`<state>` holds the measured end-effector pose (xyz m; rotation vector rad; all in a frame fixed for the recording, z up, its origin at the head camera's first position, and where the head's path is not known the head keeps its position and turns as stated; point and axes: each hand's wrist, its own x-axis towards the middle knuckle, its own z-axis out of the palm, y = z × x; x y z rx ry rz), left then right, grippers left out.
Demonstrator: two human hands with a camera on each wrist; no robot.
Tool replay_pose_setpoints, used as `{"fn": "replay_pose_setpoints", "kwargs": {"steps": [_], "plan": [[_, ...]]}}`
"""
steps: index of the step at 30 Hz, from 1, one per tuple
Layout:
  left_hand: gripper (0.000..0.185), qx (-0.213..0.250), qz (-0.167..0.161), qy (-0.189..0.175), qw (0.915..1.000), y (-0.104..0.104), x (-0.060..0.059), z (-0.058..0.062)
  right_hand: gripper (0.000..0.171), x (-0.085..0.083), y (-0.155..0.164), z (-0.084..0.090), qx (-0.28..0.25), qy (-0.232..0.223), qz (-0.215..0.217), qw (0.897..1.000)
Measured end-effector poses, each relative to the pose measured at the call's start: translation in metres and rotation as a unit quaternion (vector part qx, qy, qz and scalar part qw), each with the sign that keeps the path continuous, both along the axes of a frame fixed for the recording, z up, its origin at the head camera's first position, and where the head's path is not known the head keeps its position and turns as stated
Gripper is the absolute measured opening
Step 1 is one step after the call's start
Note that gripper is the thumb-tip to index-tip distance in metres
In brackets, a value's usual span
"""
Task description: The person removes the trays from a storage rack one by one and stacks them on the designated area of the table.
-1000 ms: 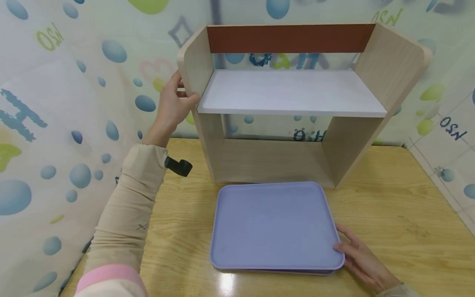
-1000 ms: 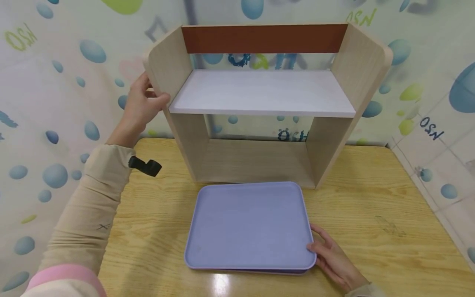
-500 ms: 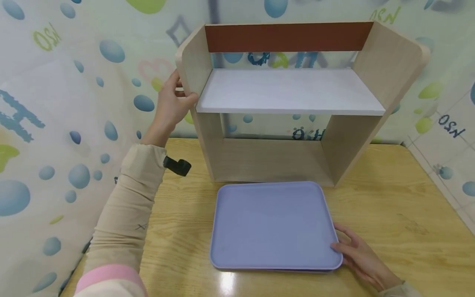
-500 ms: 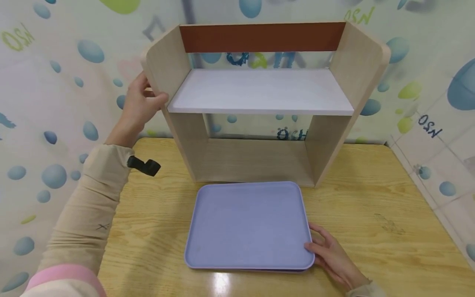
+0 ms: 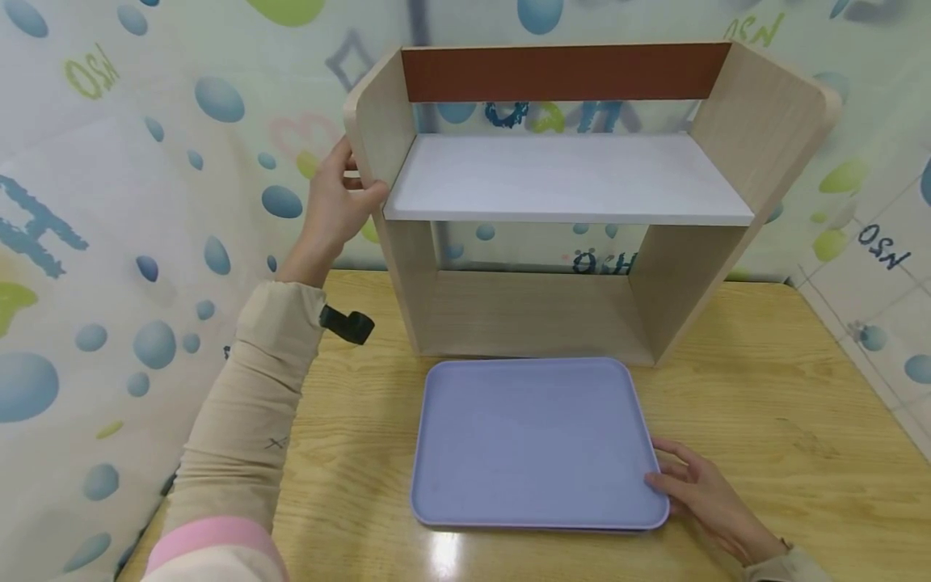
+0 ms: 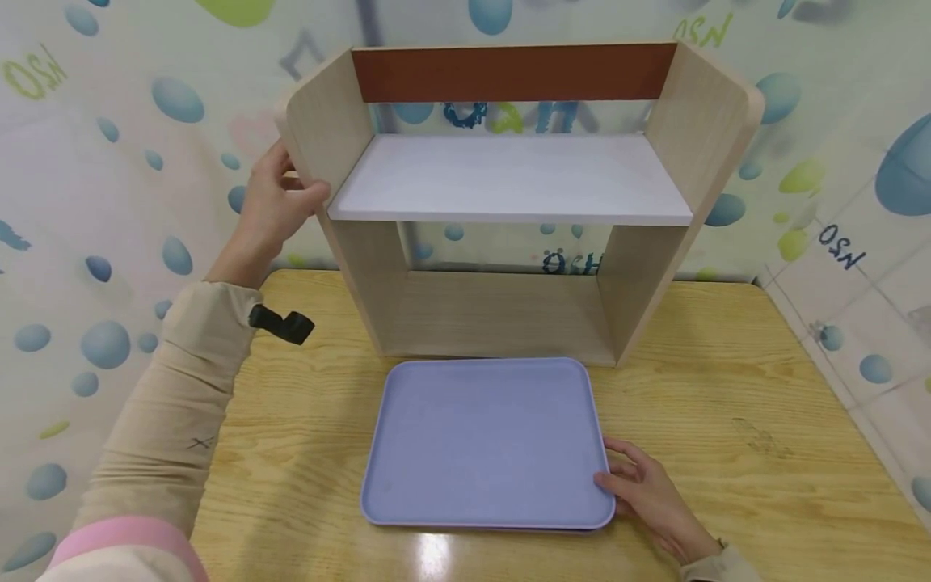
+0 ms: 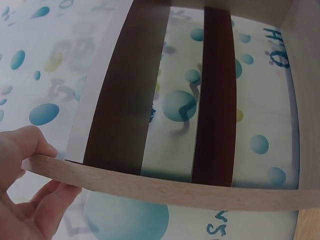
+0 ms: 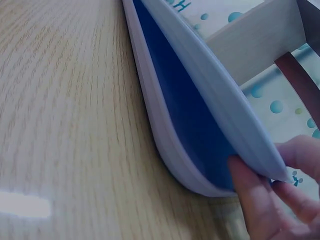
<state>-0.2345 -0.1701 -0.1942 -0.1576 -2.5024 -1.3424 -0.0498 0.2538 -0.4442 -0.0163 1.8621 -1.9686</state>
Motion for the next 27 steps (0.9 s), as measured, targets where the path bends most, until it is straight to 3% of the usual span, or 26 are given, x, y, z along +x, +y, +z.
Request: {"fn": "replay_pose_setpoints", "kwargs": {"steps": [9, 18, 27], "plan": [[0.053, 0.0, -0.001, -0.002, 1.0, 0.0001, 0.0006, 0.0008, 0.063, 0.0009, -0.0051, 0.0037, 0.123, 0.047, -0.013, 0.991], [0.054, -0.001, -0.003, -0.001, 1.0, -0.0002, 0.0011, 0.0001, 0.06, 0.0019, -0.0057, 0.0004, 0.172, 0.078, -0.007, 0.982], [0.054, 0.0, -0.001, -0.006, 1.0, 0.0, 0.0013, 0.0004, 0.061, 0.0024, -0.0065, -0.0005, 0.179, 0.088, -0.004, 0.98]]}}
